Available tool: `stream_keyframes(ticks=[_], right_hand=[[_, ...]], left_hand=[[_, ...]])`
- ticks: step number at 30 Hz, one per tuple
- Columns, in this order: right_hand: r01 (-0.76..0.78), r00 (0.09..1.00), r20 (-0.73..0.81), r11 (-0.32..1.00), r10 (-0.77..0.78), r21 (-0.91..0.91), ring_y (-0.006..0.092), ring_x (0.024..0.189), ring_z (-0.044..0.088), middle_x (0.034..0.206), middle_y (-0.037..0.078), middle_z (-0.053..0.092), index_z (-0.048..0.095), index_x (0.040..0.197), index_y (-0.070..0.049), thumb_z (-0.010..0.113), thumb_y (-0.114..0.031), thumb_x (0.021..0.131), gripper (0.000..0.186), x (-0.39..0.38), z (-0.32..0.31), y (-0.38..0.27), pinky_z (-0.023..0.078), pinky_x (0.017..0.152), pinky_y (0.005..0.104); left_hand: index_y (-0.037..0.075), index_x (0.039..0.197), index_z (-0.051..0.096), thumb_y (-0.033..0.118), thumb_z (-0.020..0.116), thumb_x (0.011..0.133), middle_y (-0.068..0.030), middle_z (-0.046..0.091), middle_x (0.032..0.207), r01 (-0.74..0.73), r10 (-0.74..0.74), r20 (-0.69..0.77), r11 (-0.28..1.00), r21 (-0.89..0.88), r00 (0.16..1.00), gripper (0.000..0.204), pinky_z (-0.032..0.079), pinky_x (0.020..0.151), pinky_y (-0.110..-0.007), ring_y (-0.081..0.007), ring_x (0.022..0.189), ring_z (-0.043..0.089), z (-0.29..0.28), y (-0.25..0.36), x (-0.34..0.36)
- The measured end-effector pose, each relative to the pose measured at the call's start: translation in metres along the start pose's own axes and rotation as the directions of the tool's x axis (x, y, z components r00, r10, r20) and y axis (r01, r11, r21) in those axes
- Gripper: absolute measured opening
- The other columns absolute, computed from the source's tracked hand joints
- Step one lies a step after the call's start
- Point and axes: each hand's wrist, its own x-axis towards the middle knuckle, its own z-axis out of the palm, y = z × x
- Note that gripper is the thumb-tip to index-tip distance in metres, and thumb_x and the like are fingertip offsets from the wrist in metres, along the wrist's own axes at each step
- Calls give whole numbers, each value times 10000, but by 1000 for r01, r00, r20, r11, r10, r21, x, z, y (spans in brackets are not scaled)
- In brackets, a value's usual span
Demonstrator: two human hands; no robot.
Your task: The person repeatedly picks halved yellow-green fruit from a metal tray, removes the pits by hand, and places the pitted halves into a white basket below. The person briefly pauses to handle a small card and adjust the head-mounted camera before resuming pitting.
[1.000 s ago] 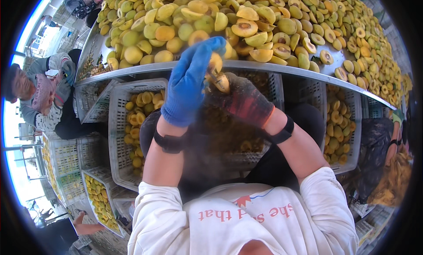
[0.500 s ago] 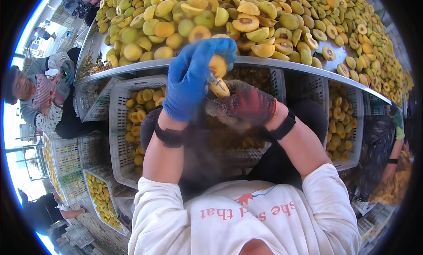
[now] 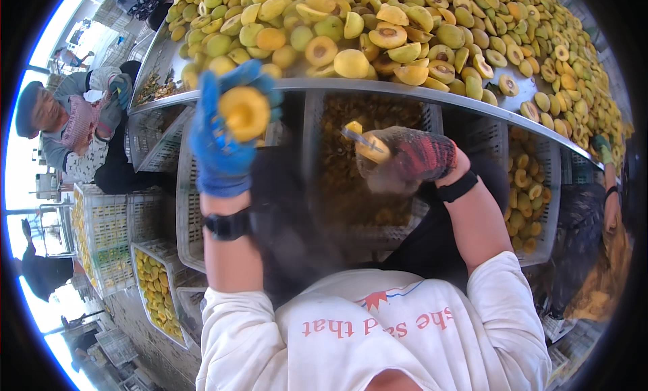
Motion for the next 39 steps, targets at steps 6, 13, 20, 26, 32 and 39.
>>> stream_keyframes(ticks=[6, 13, 20, 26, 32, 39], right_hand=[[64, 970, -31, 376, -240, -924, 359, 881, 683, 909, 170, 698, 649, 1033, -62, 778, -293, 829, 334, 13, 9, 4, 526, 766, 417], [-59, 925, -210, 427, -316, -902, 424, 921, 662, 954, 230, 694, 629, 1089, -67, 781, -324, 818, 403, 12, 8, -6, 516, 785, 468], [-35, 864, -198, 337, -463, -941, 420, 929, 663, 966, 235, 694, 629, 1136, -60, 775, -298, 827, 416, 25, -3, 0, 526, 793, 461], [227, 845, -222, 702, -487, -675, 274, 956, 668, 1041, 141, 691, 596, 1248, -54, 713, -115, 891, 381, 42, 1, 11, 549, 853, 363], [253, 729, -138, 451, -670, -856, 300, 1036, 660, 1142, 149, 680, 556, 1341, -37, 766, -177, 888, 519, 46, 10, 9, 534, 917, 396], [-105, 733, -258, 270, -629, -957, 365, 865, 694, 954, 181, 705, 606, 1182, -60, 790, -305, 865, 441, 53, 1, 10, 554, 729, 443]], left_hand=[[8, 1260, 656, 489, 656, 928, -205, 708, 1172, 72, 375, -39, -73, 995, 926, 584, 520, 951, -420, -341, 1080, 687, -50, 49, 4], [40, 1216, 687, 531, 693, 836, -212, 681, 1246, 107, -94, -166, -448, 888, 982, 620, 509, 987, -441, -366, 1156, 651, -10, -32, 135], [11, 1065, 738, 411, 756, 791, -162, 723, 1042, 150, -173, -202, -273, 950, 964, 485, 546, 869, -404, -290, 1030, 698, -36, -35, 163], [-78, 1335, 527, 213, 587, 1013, -221, 623, 1310, -315, 151, 345, 813, 490, 926, 438, 585, 971, -398, -294, 1174, 650, -26, -28, 97], [-118, 1338, 488, 356, 407, 1101, -276, 606, 1316, 85, -65, 194, 992, -96, 979, 536, 525, 1047, -420, -335, 1191, 634, 33, -51, 53], [-69, 1322, 543, 242, 376, 1083, -196, 654, 1267, -365, 147, 388, 729, 579, 910, 426, 511, 1024, -378, -298, 1153, 651, 35, -76, 47]])
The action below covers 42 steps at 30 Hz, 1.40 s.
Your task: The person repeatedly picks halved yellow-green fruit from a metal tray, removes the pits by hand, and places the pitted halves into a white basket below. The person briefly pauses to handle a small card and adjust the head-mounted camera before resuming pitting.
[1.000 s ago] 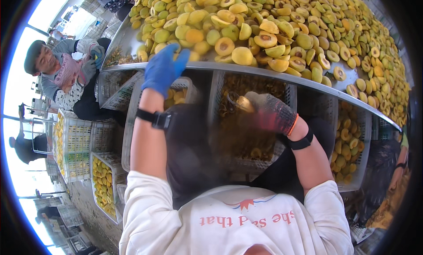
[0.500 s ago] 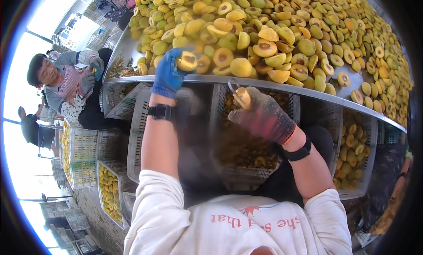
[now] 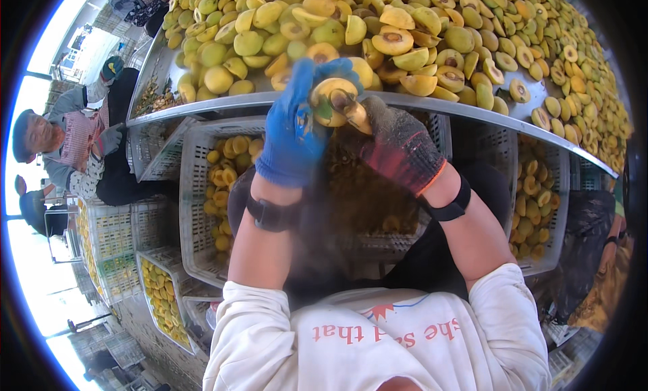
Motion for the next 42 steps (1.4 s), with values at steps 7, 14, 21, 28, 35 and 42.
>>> stream_keyframes(ticks=[7, 14, 21, 28, 35, 42], right_hand=[[25, 991, 131, 919, 29, -394, 353, 771, 691, 877, 165, 693, 595, 1161, -89, 789, -323, 810, 465, -2, -30, 3, 542, 665, 456], [181, 968, -113, 934, -225, -309, 365, 751, 684, 841, 148, 686, 581, 1154, -27, 766, -223, 795, 449, -16, -11, -4, 538, 670, 442], [129, 968, -138, 891, -208, -436, 312, 696, 711, 729, 98, 684, 600, 963, -83, 654, -148, 835, 153, -9, 0, 1, 539, 567, 427], [84, 990, -67, 905, -123, -416, 320, 721, 727, 754, 129, 708, 612, 948, -71, 601, -124, 880, 87, -7, 13, -1, 551, 573, 428], [60, 991, -94, 957, -90, -284, 339, 737, 725, 738, 138, 697, 588, 932, -66, 591, -119, 896, 63, -9, 12, -11, 555, 596, 426], [68, 985, -122, 932, -118, -355, 341, 761, 725, 758, 153, 696, 590, 943, -61, 614, -105, 882, 79, -8, 15, -9, 554, 611, 416]], left_hand=[[0, 1265, 608, 131, 489, 1036, -136, 723, 1137, -125, 135, -76, 984, 129, 988, 290, 547, 921, -342, -254, 1050, 704, -6, -5, 3], [-22, 1258, 602, 331, 373, 1115, -138, 724, 1116, 175, -189, -2, 911, -373, 982, 444, 551, 914, -318, -231, 985, 710, 6, 5, -2], [-64, 1260, 619, 413, 290, 1121, -165, 715, 1111, 123, -122, -32, 992, 42, 992, 596, 522, 972, -324, -216, 1022, 681, 11, 21, -6], [-23, 1295, 565, 318, 492, 1062, -162, 711, 1143, -9, 8, -31, 1000, -18, 999, 419, 557, 876, -347, -247, 952, 707, 5, -1, -14], [-71, 1229, 615, 364, 367, 1107, -158, 714, 1137, -24, 30, -69, 995, 95, 997, 516, 542, 914, -319, -211, 962, 693, 2, 9, -16], [-75, 1226, 630, 381, 298, 1127, -148, 718, 1125, -57, 70, -44, 968, 245, 997, 572, 540, 921, -296, -195, 960, 690, 5, 19, -12]])
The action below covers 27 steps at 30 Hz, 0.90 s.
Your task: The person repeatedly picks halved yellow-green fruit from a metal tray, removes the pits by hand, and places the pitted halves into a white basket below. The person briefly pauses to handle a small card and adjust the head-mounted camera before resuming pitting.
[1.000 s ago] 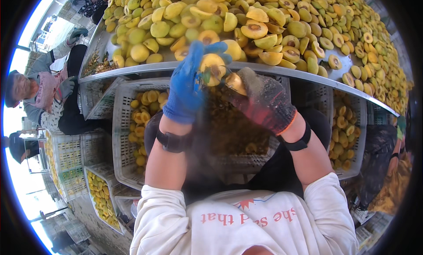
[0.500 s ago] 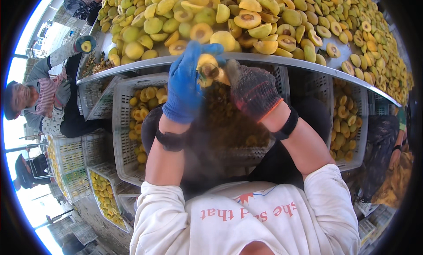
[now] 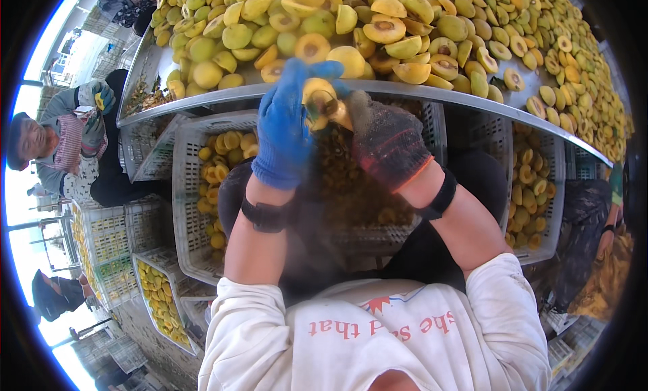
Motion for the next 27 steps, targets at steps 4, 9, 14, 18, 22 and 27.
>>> stream_keyframes(ticks=[4, 9, 14, 18, 22, 27], right_hand=[[-84, 993, 98, 989, 72, 122, 349, 778, 721, 790, 163, 700, 599, 963, -51, 610, -104, 890, 90, -2, 3, -5, 553, 619, 432], [-180, 967, 223, 953, 125, 245, 381, 833, 712, 864, 190, 708, 595, 987, -41, 613, -119, 896, 121, -2, -3, -9, 553, 670, 466], [-245, 935, 297, 960, 196, 136, 395, 858, 704, 887, 197, 709, 593, 1005, -44, 637, -129, 881, 157, 4, -10, -10, 548, 689, 485], [-162, 973, 187, 974, 132, 156, 376, 784, 708, 828, 179, 702, 592, 986, -50, 641, -132, 871, 149, 2, -11, -4, 543, 634, 475], [2, 1000, -7, 998, -1, 67, 343, 702, 705, 735, 143, 679, 600, 952, -66, 629, -125, 867, 107, -4, -4, 2, 532, 563, 439], [70, 994, -82, 998, -69, 5, 322, 691, 709, 706, 127, 672, 605, 920, -80, 620, -106, 870, 58, -4, 2, 2, 527, 543, 420]], left_hand=[[-73, 1220, 628, 383, 291, 1128, -147, 720, 1117, 169, -177, -21, 962, -215, 984, 575, 549, 902, -302, -196, 944, 695, 4, -4, -5], [-81, 1213, 618, 346, 302, 1131, -156, 718, 1117, 62, -64, -53, 997, -42, 997, 537, 559, 890, -320, -205, 928, 702, 6, -10, -7], [-17, 1157, 621, 369, 568, 1029, -125, 735, 1040, -46, 56, -113, 995, 94, 992, 410, 558, 836, -325, -214, 909, 715, 10, -9, -6], [-34, 1168, 624, 389, 487, 1061, -135, 730, 1065, 45, -48, -34, 994, -100, 998, 457, 552, 863, -319, -212, 932, 711, 7, -2, -4], [-86, 1210, 634, 382, 290, 1127, -173, 709, 1163, 166, -164, 29, 958, -235, 986, 587, 547, 937, -324, -217, 979, 699, 5, 0, -4], [-72, 1195, 633, 390, 361, 1110, -161, 720, 1129, 241, -246, 36, 890, -386, 969, 543, 553, 912, -330, -218, 972, 704, 6, -9, -6]])
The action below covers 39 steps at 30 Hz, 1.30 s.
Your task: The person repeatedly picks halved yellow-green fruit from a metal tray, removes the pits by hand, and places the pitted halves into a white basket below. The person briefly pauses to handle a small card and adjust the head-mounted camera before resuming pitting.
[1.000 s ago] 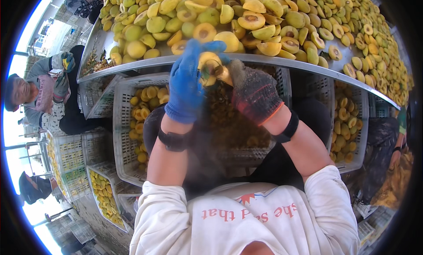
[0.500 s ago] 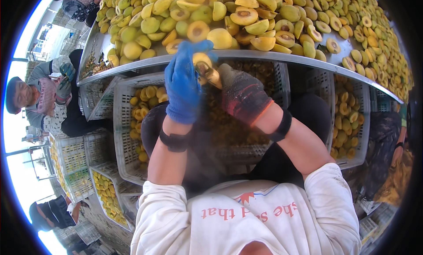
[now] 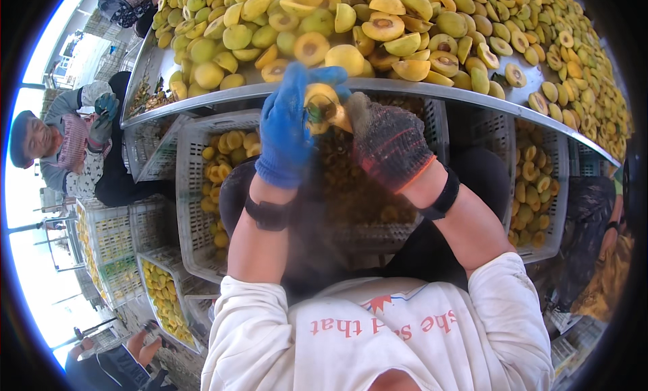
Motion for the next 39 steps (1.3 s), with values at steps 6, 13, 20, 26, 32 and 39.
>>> stream_keyframes(ticks=[6, 13, 20, 26, 32, 39], right_hand=[[-126, 963, 239, 992, 125, -12, 328, 749, 724, 810, 156, 712, 604, 949, -72, 600, -129, 902, 74, -4, -8, -2, 542, 579, 440], [-292, 871, 474, 914, 133, 280, 390, 856, 708, 864, 213, 705, 609, 1073, -31, 627, -120, 889, 205, -6, -8, 2, 547, 698, 480], [-776, 628, 779, 89, 6, 625, 148, 527, 583, 712, 43, 627, 642, 1012, -42, 749, -208, 893, 230, 6, -21, 8, 432, 449, 288], [-705, 709, 662, -203, -244, 680, 89, 520, 535, 719, 22, 604, 648, 1015, -42, 764, -245, 894, 262, -5, -5, 5, 400, 425, 240], [-799, 598, 719, -328, -354, 503, 90, 556, 563, 805, 56, 658, 640, 1061, -38, 774, -237, 880, 301, -18, 1, 11, 416, 437, 235], [-868, 492, 819, -91, -296, 488, 83, 576, 572, 834, 61, 689, 633, 1088, -43, 790, -219, 856, 331, -6, -34, 21, 415, 439, 225]], left_hand=[[-51, 1174, 617, 338, 402, 1107, -151, 739, 1083, -123, 121, 22, 990, 72, 992, 449, 573, 859, -338, -229, 925, 722, 0, -12, 2], [-57, 1123, 696, 411, 362, 1110, -162, 731, 1069, 31, -68, 198, 982, 186, 978, 576, 536, 919, -327, -217, 962, 691, -7, 7, 5], [-56, 1270, 627, 438, 415, 1091, -161, 712, 1070, -83, 44, -175, 972, -222, 984, 566, 554, 918, -357, -234, 974, 689, 29, 16, 4], [-62, 1195, 663, 401, 507, 1054, -176, 715, 1053, 134, -80, 160, 921, -365, 984, 508, 579, 833, -376, -241, 933, 703, 1, 12, 4], [-50, 1082, 711, 361, 588, 1018, -135, 722, 976, 224, -113, 513, 961, -161, 851, 433, 561, 827, -337, -194, 835, 687, -11, 21, 17], [-91, 1343, 555, 545, 385, 1061, -233, 682, 1191, 302, -236, 197, 598, -743, 951, 716, 576, 875, -386, -250, 1035, 688, -23, 16, 12]])
